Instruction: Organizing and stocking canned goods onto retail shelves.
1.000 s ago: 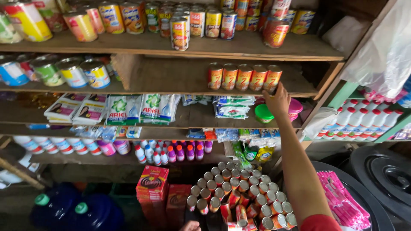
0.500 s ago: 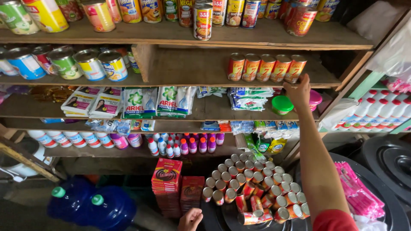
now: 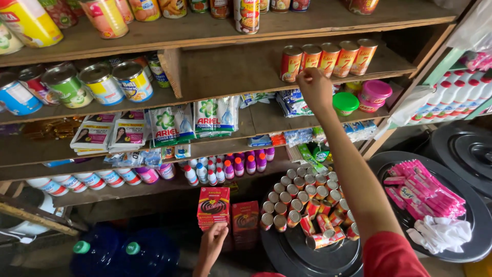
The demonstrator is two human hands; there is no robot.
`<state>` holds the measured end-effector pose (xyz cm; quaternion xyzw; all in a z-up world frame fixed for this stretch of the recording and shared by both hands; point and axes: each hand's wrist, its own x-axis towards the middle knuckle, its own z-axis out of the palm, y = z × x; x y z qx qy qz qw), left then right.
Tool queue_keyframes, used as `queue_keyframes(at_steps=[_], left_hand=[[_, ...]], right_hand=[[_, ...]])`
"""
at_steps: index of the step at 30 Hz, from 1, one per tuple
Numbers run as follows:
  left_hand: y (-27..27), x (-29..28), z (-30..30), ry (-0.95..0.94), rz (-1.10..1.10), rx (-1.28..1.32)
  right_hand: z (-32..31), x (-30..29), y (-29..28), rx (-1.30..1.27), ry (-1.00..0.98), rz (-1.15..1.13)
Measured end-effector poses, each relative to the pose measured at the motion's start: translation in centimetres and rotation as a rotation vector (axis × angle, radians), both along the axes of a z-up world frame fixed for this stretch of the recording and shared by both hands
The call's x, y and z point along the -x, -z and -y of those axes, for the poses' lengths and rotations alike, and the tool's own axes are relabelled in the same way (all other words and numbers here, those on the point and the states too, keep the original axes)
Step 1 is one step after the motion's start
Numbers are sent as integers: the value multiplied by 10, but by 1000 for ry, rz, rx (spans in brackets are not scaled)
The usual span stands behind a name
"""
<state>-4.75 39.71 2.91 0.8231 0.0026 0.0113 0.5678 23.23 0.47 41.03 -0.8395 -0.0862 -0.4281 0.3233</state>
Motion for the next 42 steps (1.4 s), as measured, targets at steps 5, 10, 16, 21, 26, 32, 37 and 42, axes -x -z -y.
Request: queue_keyframes(at_steps=[5,10,16,21,26,32,37,42], left_hand=[[1,6,0,5,17,54],[-8,14,22,-60,-146,31],[8,7,40,28,27,75],[8,12,47,-22,-9,74],[48,12,36,-43,-31,123],[22,-6,9,-96,-37,81],[-107,-62,0,-156,649,-218],[-279,-143,1,-51,883,-266]], right_hand=[[-37,-24,18,54,19,45],[-59,-36,12,45,52,-25],[-54,-83,29,50,14,116],[-47,-96,15,-38,-32,-121],[-69,-89,4,-57,-107,-206],[-122,-71,-22,-3,-223,-260],[-172,-78,-27,30,-367,-379],[-211,-69,-31,-27,-402,-441]])
